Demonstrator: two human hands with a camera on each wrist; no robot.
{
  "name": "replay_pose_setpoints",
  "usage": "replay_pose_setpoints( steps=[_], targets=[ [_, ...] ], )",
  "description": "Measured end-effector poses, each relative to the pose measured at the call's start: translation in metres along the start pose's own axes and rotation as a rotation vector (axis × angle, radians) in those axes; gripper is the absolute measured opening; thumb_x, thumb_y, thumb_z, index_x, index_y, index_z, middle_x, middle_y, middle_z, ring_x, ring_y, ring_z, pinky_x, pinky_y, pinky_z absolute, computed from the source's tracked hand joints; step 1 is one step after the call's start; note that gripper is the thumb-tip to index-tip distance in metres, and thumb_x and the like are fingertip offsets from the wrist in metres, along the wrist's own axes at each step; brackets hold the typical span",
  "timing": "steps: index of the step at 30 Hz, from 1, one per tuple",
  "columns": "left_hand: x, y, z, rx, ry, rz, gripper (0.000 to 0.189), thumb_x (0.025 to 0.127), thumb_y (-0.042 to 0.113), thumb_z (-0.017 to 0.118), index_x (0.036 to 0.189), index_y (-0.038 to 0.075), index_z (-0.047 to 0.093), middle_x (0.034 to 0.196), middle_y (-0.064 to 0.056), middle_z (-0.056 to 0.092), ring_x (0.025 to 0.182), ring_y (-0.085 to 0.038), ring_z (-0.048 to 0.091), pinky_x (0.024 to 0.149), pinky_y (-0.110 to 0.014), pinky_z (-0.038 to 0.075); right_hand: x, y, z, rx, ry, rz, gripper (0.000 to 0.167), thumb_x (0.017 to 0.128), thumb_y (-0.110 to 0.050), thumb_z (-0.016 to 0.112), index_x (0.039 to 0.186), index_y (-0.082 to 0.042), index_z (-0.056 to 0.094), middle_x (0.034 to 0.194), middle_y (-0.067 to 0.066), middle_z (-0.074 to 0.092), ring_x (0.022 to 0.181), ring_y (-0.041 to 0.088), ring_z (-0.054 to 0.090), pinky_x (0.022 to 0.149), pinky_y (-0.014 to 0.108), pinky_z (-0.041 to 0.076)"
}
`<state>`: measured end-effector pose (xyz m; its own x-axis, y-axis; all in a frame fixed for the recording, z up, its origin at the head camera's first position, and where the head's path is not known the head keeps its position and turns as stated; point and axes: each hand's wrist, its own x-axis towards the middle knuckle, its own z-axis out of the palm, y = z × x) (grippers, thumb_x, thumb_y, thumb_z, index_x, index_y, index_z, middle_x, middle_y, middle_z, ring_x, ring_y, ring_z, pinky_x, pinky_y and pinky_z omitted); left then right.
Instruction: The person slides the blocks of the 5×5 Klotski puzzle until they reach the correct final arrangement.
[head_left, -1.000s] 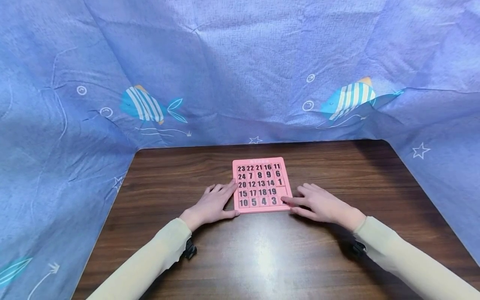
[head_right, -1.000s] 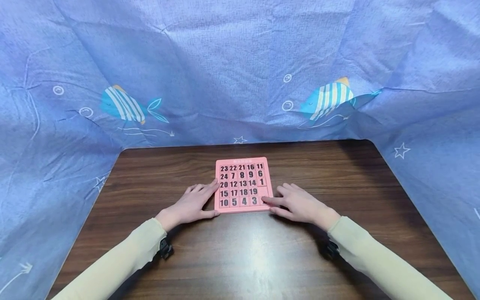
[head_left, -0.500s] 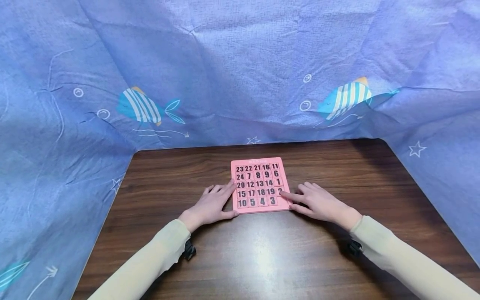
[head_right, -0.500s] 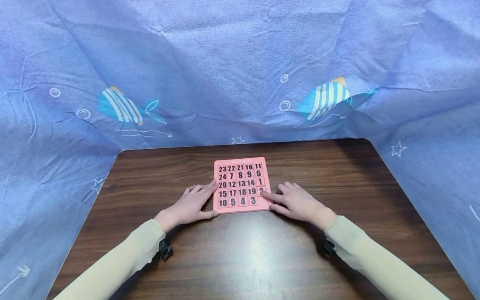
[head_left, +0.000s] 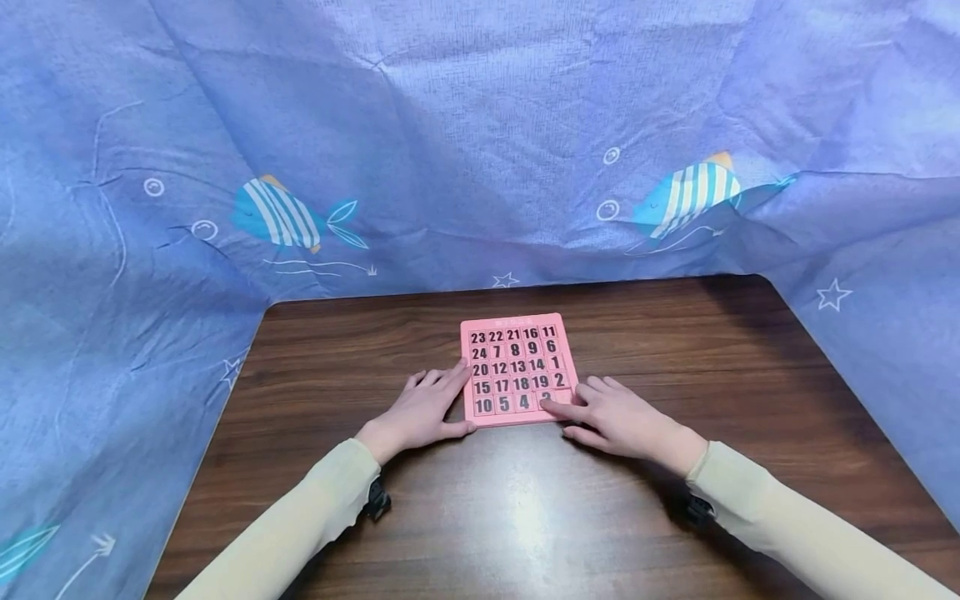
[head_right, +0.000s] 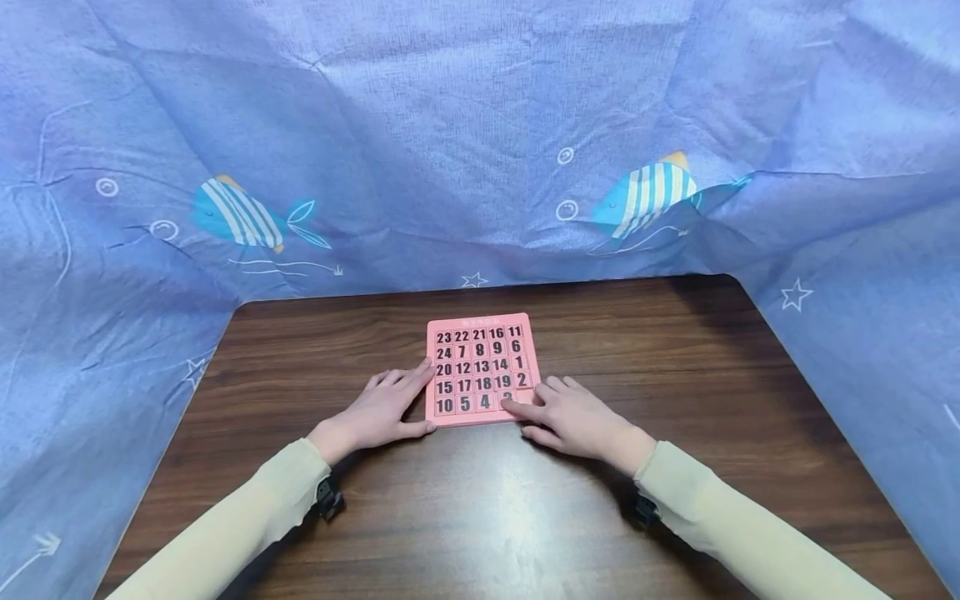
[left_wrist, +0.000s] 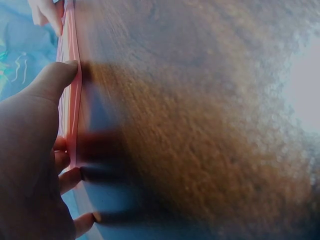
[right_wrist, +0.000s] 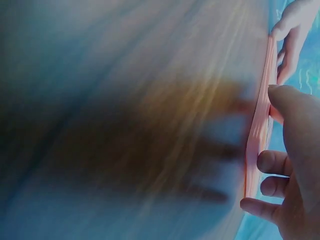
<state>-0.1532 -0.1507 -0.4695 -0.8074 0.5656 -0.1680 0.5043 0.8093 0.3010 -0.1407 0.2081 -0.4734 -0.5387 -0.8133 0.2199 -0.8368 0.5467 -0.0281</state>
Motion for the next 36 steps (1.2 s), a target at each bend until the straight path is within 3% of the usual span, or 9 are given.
replay_pose_setpoints(
  steps=[7,12,18,22,28,36],
  targets=[
    [0.001,-0.001,0.002,-0.003,0.003,0.002,0.093,0.097,0.061,0.063,0.166,0.010,0.026,0.173,-0.008,0.022,0.151,-0.031,0.034,0.121,-0.062,0.021,-0.013,0.009,-0.005,-0.023,0.053,0.010,0.044,0.094,-0.031,0.075,0.137,-0.024,0.072,0.085,-0.005,0.056,0.078,0.016,0.045,0.069,0.034,0.039],
    [0.001,0.000,0.001,0.007,-0.001,0.004,0.093,0.098,0.061,0.062,0.167,0.011,0.025,0.173,-0.007,0.020,0.151,-0.031,0.033,0.121,-0.062,0.021,0.006,0.000,-0.004,-0.018,0.050,-0.016,0.044,0.095,-0.034,0.074,0.137,-0.021,0.072,0.089,-0.002,0.058,0.080,0.019,0.048,0.070,0.036,0.041],
    [0.002,0.000,0.002,0.007,-0.003,0.007,0.093,0.098,0.061,0.062,0.167,0.012,0.024,0.173,-0.007,0.020,0.151,-0.031,0.033,0.122,-0.062,0.020,0.030,-0.013,0.005,-0.014,-0.005,-0.033,0.048,0.099,-0.042,0.069,0.143,-0.026,0.066,0.095,-0.003,0.058,0.089,0.018,0.054,0.077,0.038,0.044],
    [0.001,-0.001,0.003,-0.002,0.005,0.007,0.093,0.098,0.061,0.062,0.167,0.010,0.026,0.173,-0.009,0.020,0.151,-0.032,0.033,0.121,-0.063,0.021,0.028,-0.012,0.005,-0.028,-0.015,-0.033,0.046,0.099,-0.041,0.068,0.143,-0.027,0.066,0.093,-0.004,0.056,0.087,0.018,0.051,0.076,0.037,0.043],
    [0.001,-0.002,0.002,0.008,0.001,0.001,0.093,0.098,0.062,0.061,0.167,0.012,0.023,0.174,-0.007,0.018,0.151,-0.031,0.034,0.121,-0.062,0.021,0.016,-0.003,0.000,-0.039,0.038,-0.005,0.040,0.096,-0.033,0.072,0.135,-0.024,0.073,0.088,0.000,0.055,0.080,0.020,0.047,0.071,0.037,0.040],
    [0.001,-0.002,0.003,0.007,-0.005,0.000,0.092,0.098,0.061,0.061,0.167,0.012,0.023,0.174,-0.007,0.019,0.151,-0.031,0.033,0.121,-0.062,0.021,0.047,-0.021,0.009,-0.024,0.009,-0.064,0.044,0.099,-0.039,0.067,0.140,-0.024,0.068,0.095,-0.002,0.058,0.090,0.020,0.053,0.081,0.040,0.044]
  ],
)
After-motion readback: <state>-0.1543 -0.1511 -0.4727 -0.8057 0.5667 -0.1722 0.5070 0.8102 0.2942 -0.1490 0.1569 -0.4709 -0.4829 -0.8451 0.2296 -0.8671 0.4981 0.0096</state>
